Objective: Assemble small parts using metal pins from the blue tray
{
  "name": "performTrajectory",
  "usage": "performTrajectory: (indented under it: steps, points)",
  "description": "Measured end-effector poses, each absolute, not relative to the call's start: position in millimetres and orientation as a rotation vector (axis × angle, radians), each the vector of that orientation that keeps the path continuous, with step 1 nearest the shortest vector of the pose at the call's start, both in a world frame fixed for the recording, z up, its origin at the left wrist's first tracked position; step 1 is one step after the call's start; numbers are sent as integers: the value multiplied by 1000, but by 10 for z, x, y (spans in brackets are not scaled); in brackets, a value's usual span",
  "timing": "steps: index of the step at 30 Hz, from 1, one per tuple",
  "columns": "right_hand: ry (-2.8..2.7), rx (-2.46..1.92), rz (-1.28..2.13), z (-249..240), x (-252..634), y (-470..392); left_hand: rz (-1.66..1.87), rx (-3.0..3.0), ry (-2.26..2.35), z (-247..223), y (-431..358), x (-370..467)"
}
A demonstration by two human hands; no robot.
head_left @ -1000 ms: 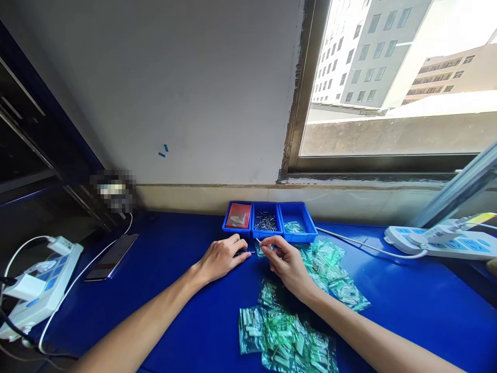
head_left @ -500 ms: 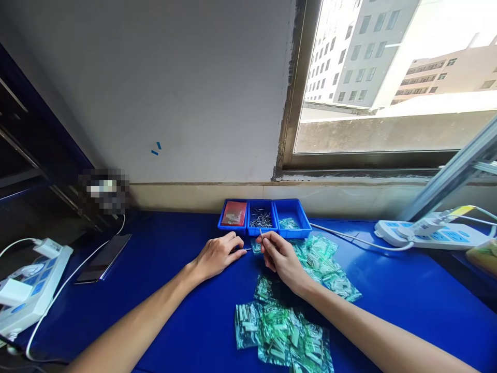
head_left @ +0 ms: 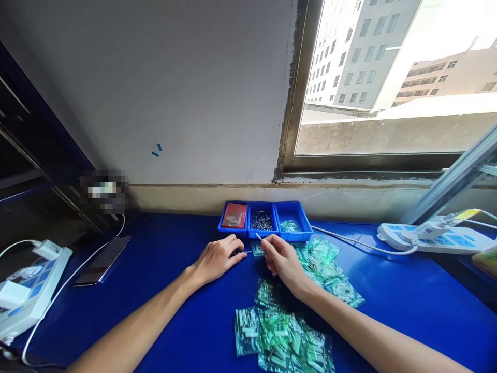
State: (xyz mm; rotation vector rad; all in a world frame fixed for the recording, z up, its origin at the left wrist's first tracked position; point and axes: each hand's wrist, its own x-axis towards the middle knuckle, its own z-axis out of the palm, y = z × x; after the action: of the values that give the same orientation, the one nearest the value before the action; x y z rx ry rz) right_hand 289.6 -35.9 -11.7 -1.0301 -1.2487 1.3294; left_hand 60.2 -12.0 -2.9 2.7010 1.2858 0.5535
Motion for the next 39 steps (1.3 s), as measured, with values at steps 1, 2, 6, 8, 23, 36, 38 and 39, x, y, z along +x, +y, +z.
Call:
performTrajectory:
  steps: [1,2,6,8,23,36,38,39]
  points:
    - [-1197,-1026,1345,-120,2898,-341,553,2700,1288,-27,-122,605]
    - [-1147,-1017,1353,-120,2900,-326,553,2697,1289,-24,-123,608]
    - [-1052,-985,1363,-112,2900,-308,548,2682,1278,-5,-131,615]
    - [-1063,-984,1357,-112,2893,-315,551,2675,1273,5,-133,616]
    - [-1167,-918,1331,-70,2896,-333,556,2672,1236,-18,-119,597]
    - [-1860,-1148,789,-156,2875,-420,592,2663,1068,-16,-106,587]
    - [-1964,-1167,709,-160,2864,-435,598,2657,1063,-20,-102,589]
    - [-1995,-1182,674,-164,2858,-441,602,2653,1064,-21,-100,591]
